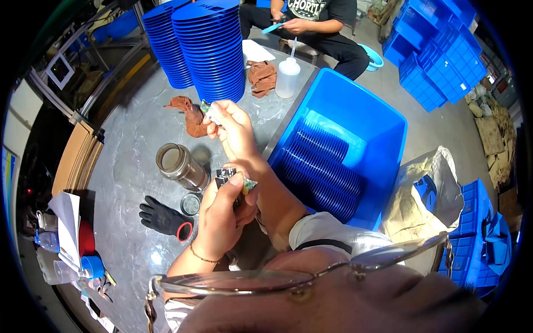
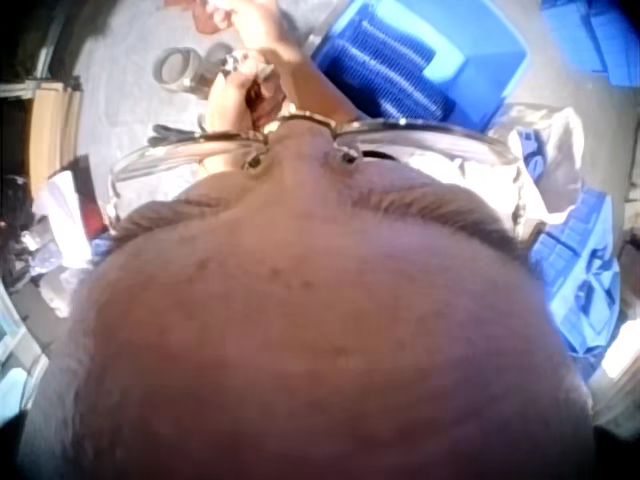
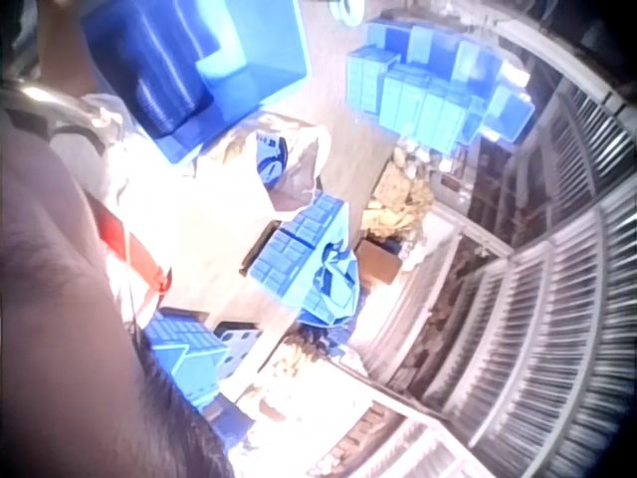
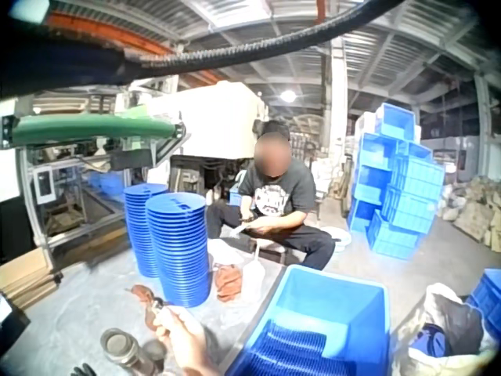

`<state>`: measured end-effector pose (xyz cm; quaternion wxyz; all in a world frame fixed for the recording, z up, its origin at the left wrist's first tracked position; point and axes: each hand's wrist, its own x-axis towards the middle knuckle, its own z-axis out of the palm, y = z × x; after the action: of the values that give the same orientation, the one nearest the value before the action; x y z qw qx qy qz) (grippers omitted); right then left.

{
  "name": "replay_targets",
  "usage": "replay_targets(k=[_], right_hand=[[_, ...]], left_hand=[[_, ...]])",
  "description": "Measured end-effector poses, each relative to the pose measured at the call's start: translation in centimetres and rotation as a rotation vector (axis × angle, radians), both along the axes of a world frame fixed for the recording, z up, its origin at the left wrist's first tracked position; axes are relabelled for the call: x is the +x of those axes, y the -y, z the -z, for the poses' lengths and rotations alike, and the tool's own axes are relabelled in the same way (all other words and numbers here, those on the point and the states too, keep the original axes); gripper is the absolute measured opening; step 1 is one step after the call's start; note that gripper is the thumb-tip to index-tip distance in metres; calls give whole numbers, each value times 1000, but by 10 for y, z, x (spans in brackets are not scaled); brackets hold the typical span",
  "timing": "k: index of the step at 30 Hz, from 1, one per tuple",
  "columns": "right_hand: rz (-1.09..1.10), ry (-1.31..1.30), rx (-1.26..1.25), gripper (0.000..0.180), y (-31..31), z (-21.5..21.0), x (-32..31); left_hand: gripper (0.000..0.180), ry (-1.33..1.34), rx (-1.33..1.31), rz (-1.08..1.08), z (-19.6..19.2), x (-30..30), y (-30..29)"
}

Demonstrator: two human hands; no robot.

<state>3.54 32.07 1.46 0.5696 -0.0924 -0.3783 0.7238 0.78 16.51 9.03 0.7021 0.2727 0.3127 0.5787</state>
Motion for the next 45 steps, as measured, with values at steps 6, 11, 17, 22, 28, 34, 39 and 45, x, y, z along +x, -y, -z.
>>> replay_targets(k=[6,11,17,22,28,34,39,45], right_hand=[[-1,-10,7,16,1,-1,-2],[-20,-13,-1,16,0,1,-3],[-14,15,-19,16,2,-4,0],[10,44,-36,16,7,-9,2],[7,34,-25,17,8,-9,1],[6,38,-51,16,8,-7,-3],[11,45,-50,15,10,-9,-2],[8,77,-45,15,12,-9,-5]], left_hand=[[15,-15,31,2,4,-4,-1],[17,-92,3,-89,0,-3,-1],[19,-73,10,-129,-2,-5,-1],[19,-50,11,-196,-6,-6,-1],[17,-7,39,-200,-8,-11,1],[11,35,25,-219,-6,-17,2],[17,210,79,-222,-10,-26,12],[17,233,408,-177,-18,-32,35]])
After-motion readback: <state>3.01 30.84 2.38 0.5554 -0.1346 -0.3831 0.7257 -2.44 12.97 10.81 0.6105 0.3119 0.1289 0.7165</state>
